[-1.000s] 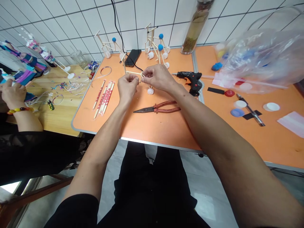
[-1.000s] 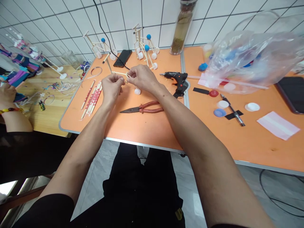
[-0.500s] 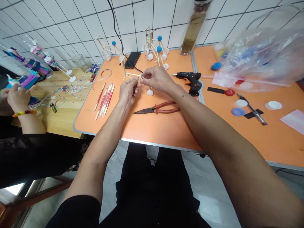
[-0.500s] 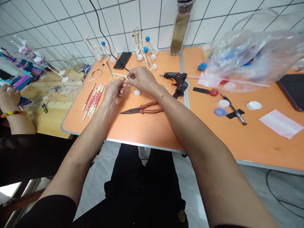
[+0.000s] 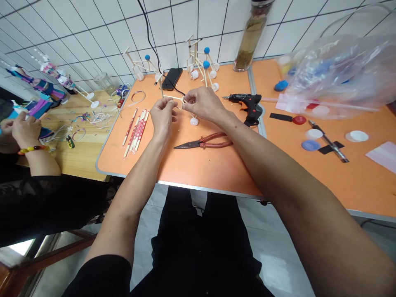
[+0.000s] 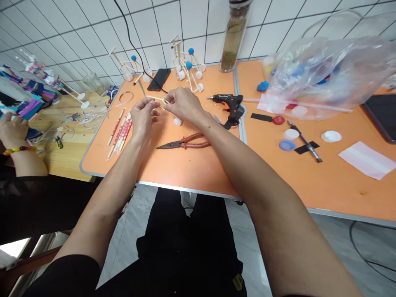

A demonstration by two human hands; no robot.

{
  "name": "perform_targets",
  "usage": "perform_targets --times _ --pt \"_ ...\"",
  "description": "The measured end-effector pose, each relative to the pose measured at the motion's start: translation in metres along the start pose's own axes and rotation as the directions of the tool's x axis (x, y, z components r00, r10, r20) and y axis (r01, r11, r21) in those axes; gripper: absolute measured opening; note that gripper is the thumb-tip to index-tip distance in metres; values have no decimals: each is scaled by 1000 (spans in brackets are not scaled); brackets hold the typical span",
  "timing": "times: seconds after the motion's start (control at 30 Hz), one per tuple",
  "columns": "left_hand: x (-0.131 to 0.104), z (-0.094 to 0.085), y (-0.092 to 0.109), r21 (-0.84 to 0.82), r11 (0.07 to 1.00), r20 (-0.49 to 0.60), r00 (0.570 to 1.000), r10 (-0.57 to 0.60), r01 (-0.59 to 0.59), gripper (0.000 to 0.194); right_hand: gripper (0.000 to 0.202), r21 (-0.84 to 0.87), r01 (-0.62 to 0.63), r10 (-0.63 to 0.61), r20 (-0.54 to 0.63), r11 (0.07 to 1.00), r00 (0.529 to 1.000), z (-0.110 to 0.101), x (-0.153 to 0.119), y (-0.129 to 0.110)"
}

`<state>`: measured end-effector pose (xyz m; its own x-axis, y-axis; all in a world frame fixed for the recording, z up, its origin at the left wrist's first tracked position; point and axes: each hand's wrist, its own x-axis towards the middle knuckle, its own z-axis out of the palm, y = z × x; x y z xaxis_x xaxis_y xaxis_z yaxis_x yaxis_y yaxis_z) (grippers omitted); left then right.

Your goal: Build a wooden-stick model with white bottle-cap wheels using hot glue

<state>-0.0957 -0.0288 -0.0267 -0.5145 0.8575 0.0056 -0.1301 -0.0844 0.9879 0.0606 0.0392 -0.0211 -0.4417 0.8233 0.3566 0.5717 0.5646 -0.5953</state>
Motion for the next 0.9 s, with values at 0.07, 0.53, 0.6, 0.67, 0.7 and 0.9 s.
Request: perform_targets --times 0.07,0.53,0.6,0.67,0.7,0.9 --pt "-1 0 0 14 1000 6 1000 5 -5 11 19 0 -2 2 -3 1000 1000 0 0 -1" --pt "-6 -3 7 131 991 219 974 -57 28 40 22 -28 -80 80 -2 996 997 -1 -2 -8" --pt "-8 -2 10 136 990 240 968 -79 47 40 23 -42 -98 98 -3 994 995 -2 -3 -11" --pt "-10 -2 12 141 988 258 962 -91 56 40 23 -53 -111 111 -3 992 994 -2 -4 -14" --pt "-10 -2 13 142 988 270 958 -96 59 40 24 -57 -116 116 -4 992 993 -1 -4 -15" --pt "-4 -2 7 79 992 323 939 -120 100 46 23 -57 -148 147 -10 987 989 0 -5 -17"
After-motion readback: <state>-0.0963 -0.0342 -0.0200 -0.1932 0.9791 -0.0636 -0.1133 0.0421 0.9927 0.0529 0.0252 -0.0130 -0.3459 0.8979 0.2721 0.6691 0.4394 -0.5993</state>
